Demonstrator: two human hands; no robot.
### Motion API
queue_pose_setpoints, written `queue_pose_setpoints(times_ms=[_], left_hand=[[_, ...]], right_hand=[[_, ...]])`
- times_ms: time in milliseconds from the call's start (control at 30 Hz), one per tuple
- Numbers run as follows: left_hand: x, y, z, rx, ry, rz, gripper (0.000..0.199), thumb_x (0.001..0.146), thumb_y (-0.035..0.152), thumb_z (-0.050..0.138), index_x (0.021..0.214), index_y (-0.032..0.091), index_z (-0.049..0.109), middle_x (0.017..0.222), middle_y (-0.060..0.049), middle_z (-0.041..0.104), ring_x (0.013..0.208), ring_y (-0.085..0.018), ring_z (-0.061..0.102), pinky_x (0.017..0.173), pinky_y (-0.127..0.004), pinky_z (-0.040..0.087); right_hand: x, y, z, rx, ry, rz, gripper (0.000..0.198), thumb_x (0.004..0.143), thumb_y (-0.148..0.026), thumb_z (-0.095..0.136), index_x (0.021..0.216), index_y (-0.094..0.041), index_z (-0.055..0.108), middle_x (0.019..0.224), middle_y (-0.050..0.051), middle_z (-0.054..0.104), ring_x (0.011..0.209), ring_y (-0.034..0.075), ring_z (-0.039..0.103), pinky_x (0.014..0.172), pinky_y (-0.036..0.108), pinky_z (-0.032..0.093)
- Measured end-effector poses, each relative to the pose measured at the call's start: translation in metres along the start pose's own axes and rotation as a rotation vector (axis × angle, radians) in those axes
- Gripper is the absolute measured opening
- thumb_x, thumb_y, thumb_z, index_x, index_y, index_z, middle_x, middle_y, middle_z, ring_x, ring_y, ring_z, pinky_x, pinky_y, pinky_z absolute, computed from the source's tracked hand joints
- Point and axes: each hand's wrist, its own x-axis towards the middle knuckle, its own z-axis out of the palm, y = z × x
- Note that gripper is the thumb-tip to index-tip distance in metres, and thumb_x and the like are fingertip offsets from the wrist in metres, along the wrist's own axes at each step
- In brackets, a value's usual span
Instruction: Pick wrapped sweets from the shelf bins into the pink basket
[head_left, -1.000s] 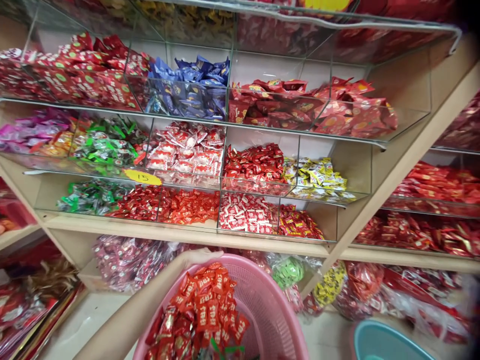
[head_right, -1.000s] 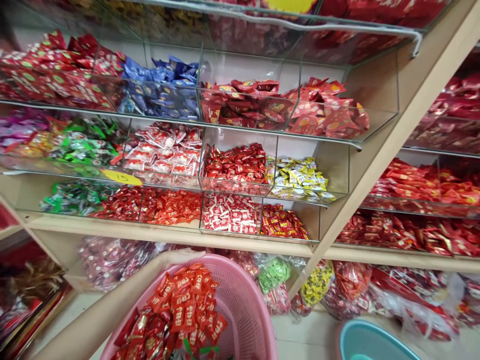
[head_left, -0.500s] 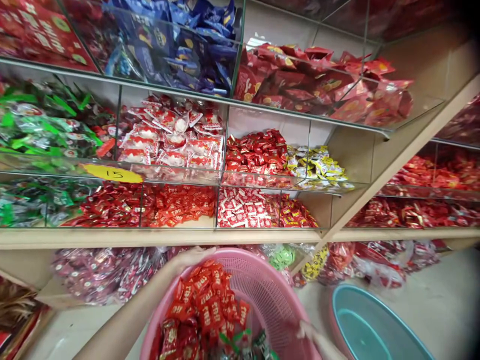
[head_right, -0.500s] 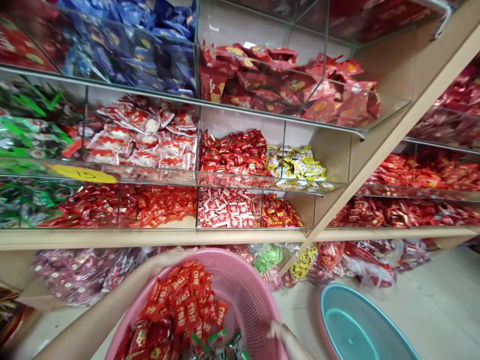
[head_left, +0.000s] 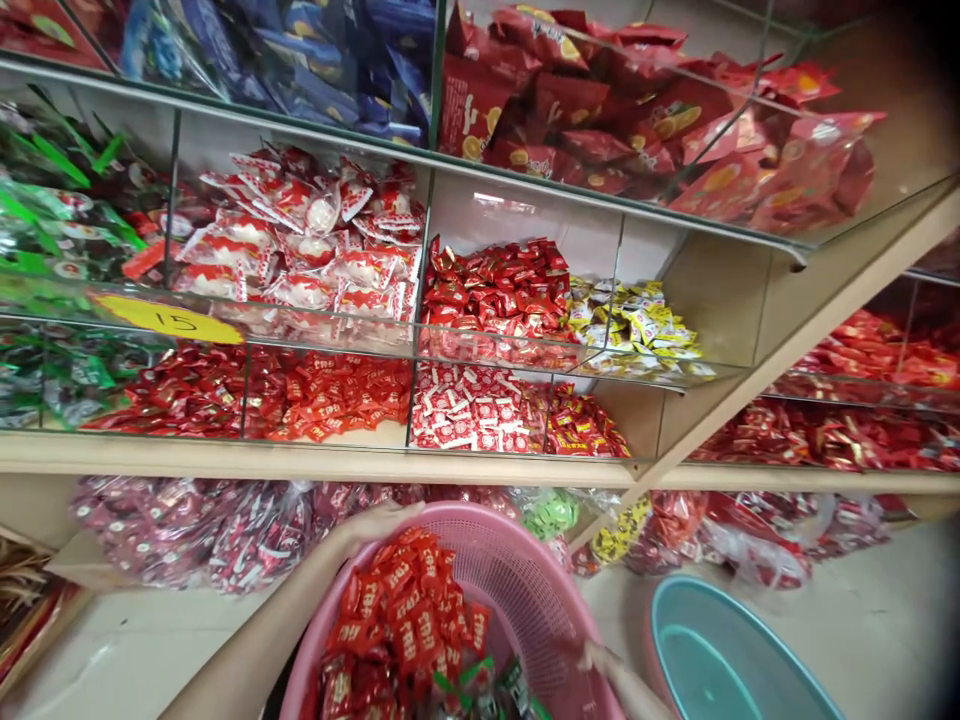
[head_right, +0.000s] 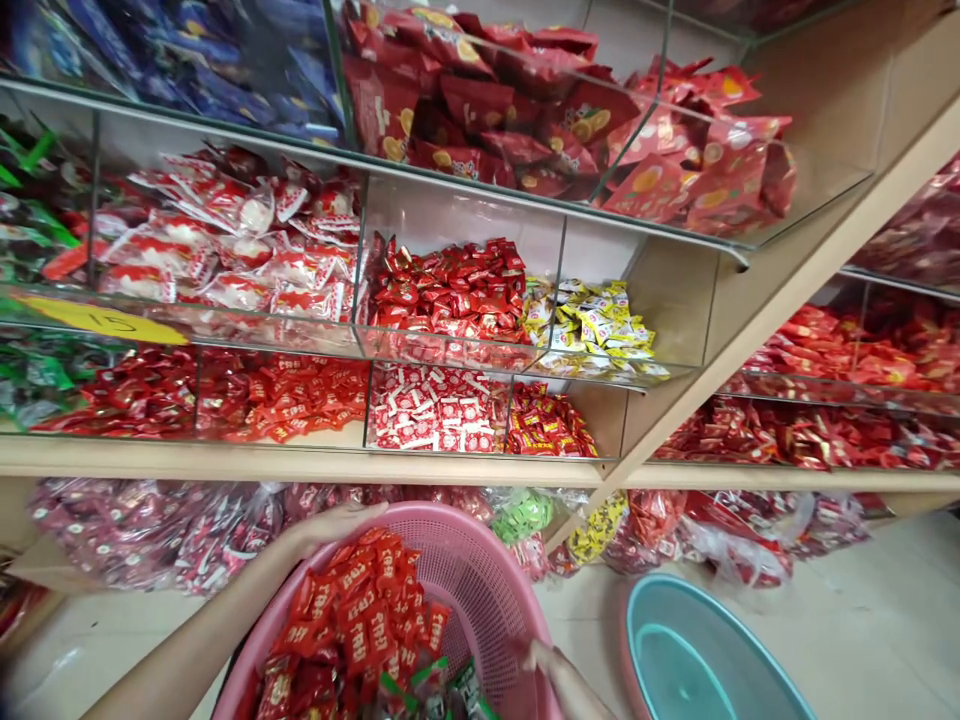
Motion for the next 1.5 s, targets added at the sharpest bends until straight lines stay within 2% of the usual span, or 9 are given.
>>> queue_pose_setpoints(times_ms=[233, 333, 433, 533, 700, 833, 1000, 1200, 1500], left_hand=[[-0.022, -0.006, -0.002, -0.179, 0.017, 0.04, 0.048, 0.075, 0.054, 0.059, 0.101, 0.015, 0.07, 0.102, -0.006, 0.069, 0.102, -0.022, 0.06, 0.094, -0.027, 0.042], [-0.029, -0.011, 0.003, -0.395, 0.03, -0.024, 0.043, 0.073, 0.042, 0.067, 0.106, 0.015, 0.067, 0.106, -0.008, 0.067, 0.103, -0.024, 0.061, 0.094, -0.032, 0.044], [-0.031, -0.015, 0.004, -0.488, 0.016, -0.072, 0.042, 0.074, 0.036, 0.068, 0.108, 0.013, 0.064, 0.106, -0.011, 0.067, 0.101, -0.026, 0.062, 0.093, -0.036, 0.046], [-0.03, -0.017, 0.005, -0.536, -0.016, -0.075, 0.042, 0.075, 0.036, 0.066, 0.11, 0.012, 0.062, 0.106, -0.012, 0.067, 0.1, -0.027, 0.062, 0.094, -0.04, 0.046], [-0.031, -0.017, 0.006, -0.516, -0.006, -0.063, 0.045, 0.074, 0.036, 0.067, 0.112, 0.011, 0.061, 0.109, -0.013, 0.066, 0.103, -0.027, 0.061, 0.095, -0.038, 0.045], [-0.032, -0.017, 0.005, -0.484, 0.037, -0.079, 0.048, 0.071, 0.039, 0.069, 0.11, 0.012, 0.063, 0.109, -0.012, 0.066, 0.106, -0.026, 0.06, 0.093, -0.032, 0.047], [-0.032, -0.018, 0.004, -0.489, 0.065, -0.075, 0.05, 0.071, 0.038, 0.07, 0.112, 0.011, 0.061, 0.109, -0.012, 0.066, 0.108, -0.025, 0.059, 0.094, -0.032, 0.046], [-0.034, -0.015, 0.008, -0.511, -0.016, -0.042, 0.045, 0.073, 0.038, 0.068, 0.108, 0.011, 0.064, 0.106, -0.013, 0.067, 0.099, -0.027, 0.063, 0.092, -0.037, 0.047], [-0.034, -0.017, 0.008, -0.448, 0.058, -0.034, 0.047, 0.07, 0.041, 0.07, 0.106, 0.011, 0.065, 0.105, -0.012, 0.068, 0.099, -0.025, 0.063, 0.091, -0.033, 0.048]], right_hand=[[0.025, -0.012, -0.006, -0.253, 0.018, -0.155, 0.052, 0.072, -0.051, 0.049, 0.104, -0.013, 0.064, 0.098, 0.011, 0.069, 0.102, 0.029, 0.061, 0.09, 0.04, 0.046], [0.023, -0.018, -0.004, -0.462, 0.3, -0.406, 0.062, 0.074, -0.053, 0.05, 0.121, -0.012, 0.055, 0.11, 0.014, 0.066, 0.108, 0.031, 0.057, 0.094, 0.044, 0.043], [0.018, -0.036, 0.015, -0.63, 0.537, -0.722, 0.053, 0.082, -0.042, 0.045, 0.128, -0.015, 0.047, 0.127, 0.014, 0.055, 0.12, 0.026, 0.049, 0.101, 0.041, 0.038], [0.021, -0.056, 0.047, -0.851, 0.285, -0.794, 0.039, 0.085, -0.023, 0.041, 0.122, -0.019, 0.053, 0.121, 0.01, 0.059, 0.114, 0.021, 0.054, 0.097, 0.033, 0.042], [0.048, -0.066, 0.087, -1.307, -0.067, -0.499, 0.063, 0.067, -0.004, 0.054, 0.13, -0.015, 0.049, 0.131, 0.016, 0.051, 0.123, 0.027, 0.046, 0.097, 0.033, 0.041], [0.063, -0.057, 0.096, -1.339, -0.092, -0.52, 0.046, 0.077, -0.016, 0.054, 0.123, -0.011, 0.054, 0.119, 0.018, 0.057, 0.112, 0.028, 0.054, 0.092, 0.036, 0.043], [0.063, -0.049, 0.091, -1.301, -0.068, -0.551, 0.035, 0.077, -0.01, 0.053, 0.111, -0.011, 0.061, 0.113, 0.015, 0.062, 0.106, 0.024, 0.057, 0.089, 0.032, 0.042], [0.055, -0.068, 0.072, -1.26, -0.044, -0.536, 0.018, 0.08, -0.015, 0.053, 0.093, -0.016, 0.065, 0.098, 0.008, 0.066, 0.094, 0.02, 0.059, 0.078, 0.027, 0.041], [0.021, -0.096, 0.102, -1.24, -0.329, -0.761, 0.018, 0.076, -0.011, 0.053, 0.085, -0.017, 0.067, 0.093, 0.005, 0.066, 0.089, 0.018, 0.06, 0.076, 0.024, 0.041]])
